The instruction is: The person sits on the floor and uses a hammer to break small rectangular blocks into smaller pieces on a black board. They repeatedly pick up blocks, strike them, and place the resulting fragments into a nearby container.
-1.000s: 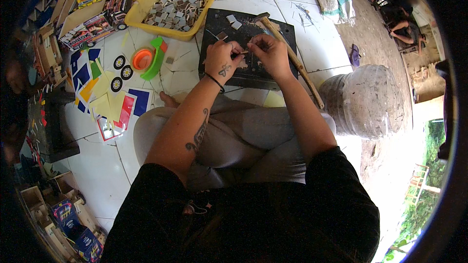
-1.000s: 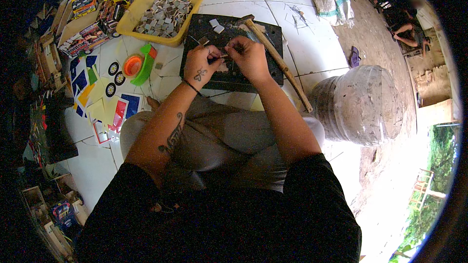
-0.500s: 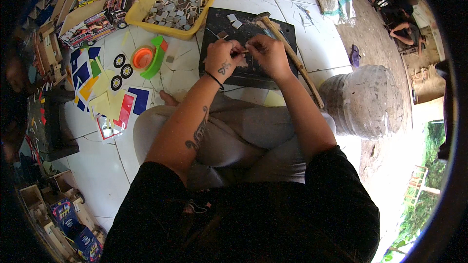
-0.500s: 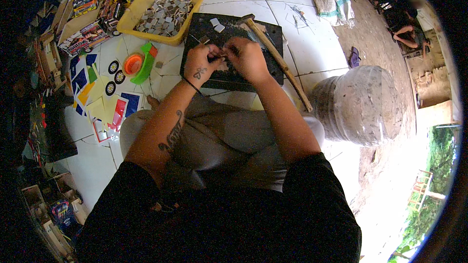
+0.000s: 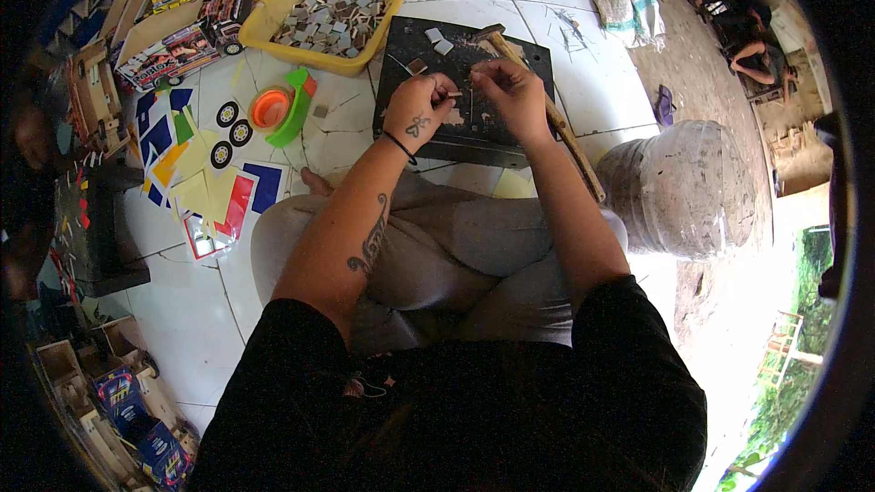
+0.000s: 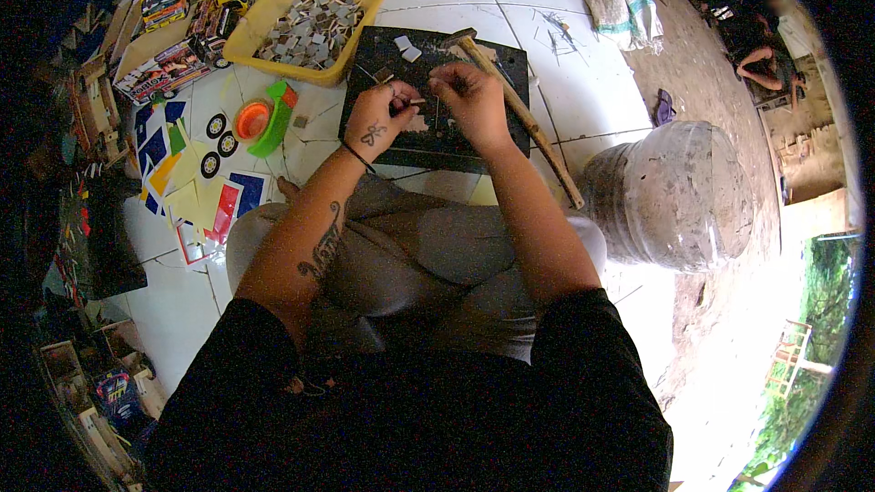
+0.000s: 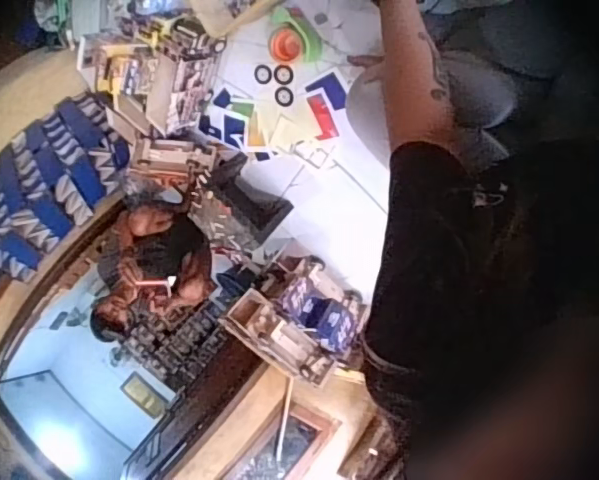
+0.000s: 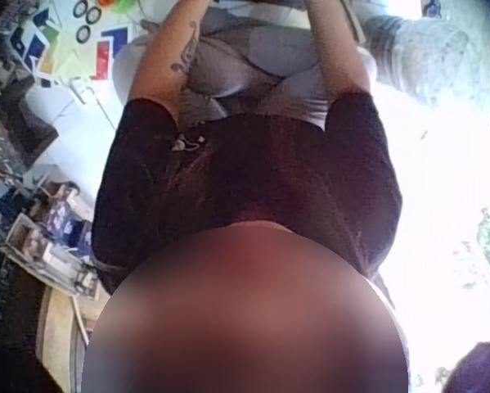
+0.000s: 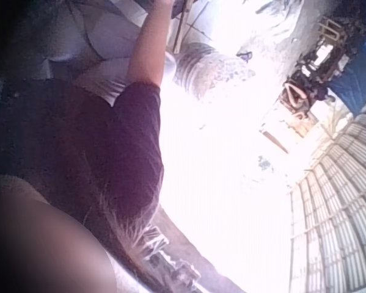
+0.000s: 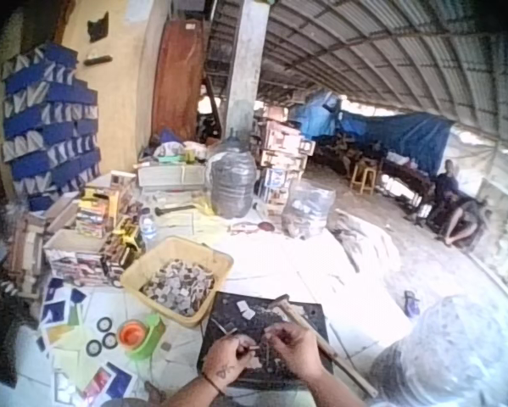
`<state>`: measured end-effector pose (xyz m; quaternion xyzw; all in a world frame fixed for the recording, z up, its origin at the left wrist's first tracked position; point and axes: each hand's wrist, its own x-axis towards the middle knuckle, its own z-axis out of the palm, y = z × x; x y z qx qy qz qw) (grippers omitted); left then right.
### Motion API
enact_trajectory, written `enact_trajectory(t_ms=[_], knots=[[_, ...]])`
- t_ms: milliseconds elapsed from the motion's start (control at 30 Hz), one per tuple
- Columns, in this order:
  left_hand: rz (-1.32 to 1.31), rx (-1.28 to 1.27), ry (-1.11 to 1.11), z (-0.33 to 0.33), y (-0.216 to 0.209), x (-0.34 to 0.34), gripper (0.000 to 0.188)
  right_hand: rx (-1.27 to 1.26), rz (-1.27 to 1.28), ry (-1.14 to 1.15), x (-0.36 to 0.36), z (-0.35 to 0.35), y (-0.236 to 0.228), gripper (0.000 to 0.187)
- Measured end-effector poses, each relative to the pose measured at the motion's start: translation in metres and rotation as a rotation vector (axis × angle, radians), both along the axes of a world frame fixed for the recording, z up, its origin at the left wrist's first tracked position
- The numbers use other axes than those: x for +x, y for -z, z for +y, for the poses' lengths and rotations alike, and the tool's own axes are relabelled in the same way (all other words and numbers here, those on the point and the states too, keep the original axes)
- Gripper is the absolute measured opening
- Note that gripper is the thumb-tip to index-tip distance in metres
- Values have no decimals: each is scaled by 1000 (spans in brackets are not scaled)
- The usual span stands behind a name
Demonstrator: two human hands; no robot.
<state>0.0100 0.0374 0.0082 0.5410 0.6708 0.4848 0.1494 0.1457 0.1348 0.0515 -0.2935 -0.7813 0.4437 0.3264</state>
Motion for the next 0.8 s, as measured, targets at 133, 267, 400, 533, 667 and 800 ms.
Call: enact_trajectory(t_ms=[133, 267, 400, 533, 667, 800], knots=[[-4, -22, 10, 0, -1, -1, 19, 106, -97, -6, -3, -1, 4, 12], [4, -27, 7, 0, -1, -1, 18, 136, -127, -20, -3, -3, 3, 11], [27, -26, -3, 0, -2, -1, 17, 155, -163, -27, -4, -5, 0, 10], [29, -31, 3, 0, -3, -1, 17, 228, -208, -74, -3, -6, -2, 9], [25, -24, -7, 0, -2, 0, 17, 294, -189, -81, -2, -6, -3, 10], [12, -12, -2, 0, 0, -1, 16, 322, -170, -83, -2, -7, -2, 11]])
